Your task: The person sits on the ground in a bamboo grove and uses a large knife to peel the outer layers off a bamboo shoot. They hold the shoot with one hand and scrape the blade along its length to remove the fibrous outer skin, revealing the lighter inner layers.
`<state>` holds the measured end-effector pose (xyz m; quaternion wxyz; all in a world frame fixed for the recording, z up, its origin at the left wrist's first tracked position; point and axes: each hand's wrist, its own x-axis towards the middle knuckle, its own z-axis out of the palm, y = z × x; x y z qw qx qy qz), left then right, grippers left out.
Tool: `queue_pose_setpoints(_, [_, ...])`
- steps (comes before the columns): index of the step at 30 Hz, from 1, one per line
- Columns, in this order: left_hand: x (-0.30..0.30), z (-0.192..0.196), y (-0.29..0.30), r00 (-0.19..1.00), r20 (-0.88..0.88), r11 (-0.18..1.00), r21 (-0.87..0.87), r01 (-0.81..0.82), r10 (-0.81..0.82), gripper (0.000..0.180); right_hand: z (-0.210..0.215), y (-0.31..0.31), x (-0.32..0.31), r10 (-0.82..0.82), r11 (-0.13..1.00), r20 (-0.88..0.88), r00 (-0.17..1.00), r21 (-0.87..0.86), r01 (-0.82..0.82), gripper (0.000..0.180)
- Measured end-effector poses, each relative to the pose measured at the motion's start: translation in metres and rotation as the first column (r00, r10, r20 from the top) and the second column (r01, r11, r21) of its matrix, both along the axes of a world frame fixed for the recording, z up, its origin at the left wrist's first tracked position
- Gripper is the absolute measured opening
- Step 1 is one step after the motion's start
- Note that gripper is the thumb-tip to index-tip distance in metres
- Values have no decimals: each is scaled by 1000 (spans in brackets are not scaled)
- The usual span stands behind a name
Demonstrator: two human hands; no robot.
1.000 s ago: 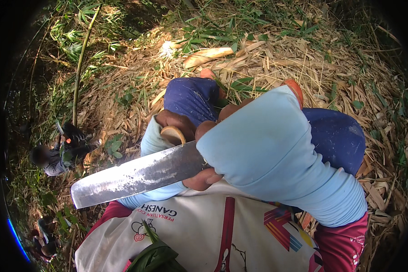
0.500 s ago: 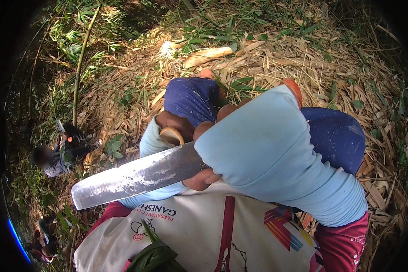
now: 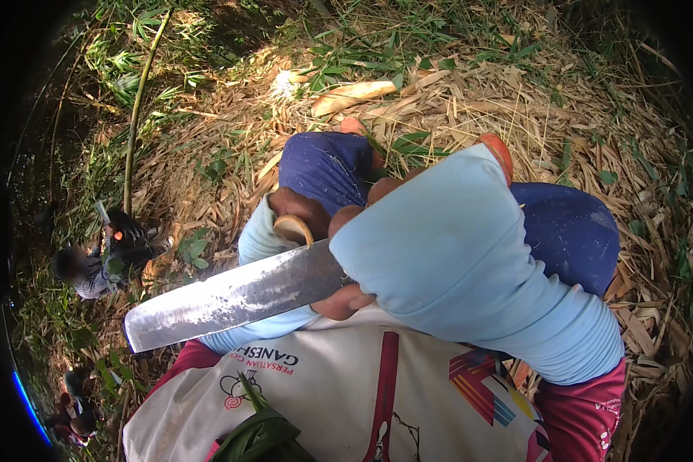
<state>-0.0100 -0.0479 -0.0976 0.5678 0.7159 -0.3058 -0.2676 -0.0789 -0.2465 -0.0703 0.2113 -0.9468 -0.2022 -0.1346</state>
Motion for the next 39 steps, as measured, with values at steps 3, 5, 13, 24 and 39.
queue_pose_setpoints(3, [-1, 0, -1, 1000, -2, 1000, 0, 2, -2, 47, 0, 0, 0, 11, 999, -13, 1000, 32, -10, 44])
queue_pose_setpoints(5, [-2, 1, 0, 1000, -3, 1000, 2, 1, -1, 46, -1, 0, 0, 5, 1000, -20, 1000, 7, -4, 43])
queue_pose_setpoints(13, [-4, 3, 0, 1000, -9, 1000, 9, 1, -1, 44, -5, 0, 0, -7, 1000, 38, 999, -10, 8, 41])
queue_pose_setpoints(24, [-5, 4, 0, 1000, -17, 1000, 6, -4, 4, 42, 3, 2, -3, -27, 999, -62, 998, -40, 25, 62])
queue_pose_setpoints(39, [-12, 8, 0, 999, -7, 999, 24, -35, 35, 38, 4, 0, -4, -10, 1000, -100, 995, -13, 8, 60])
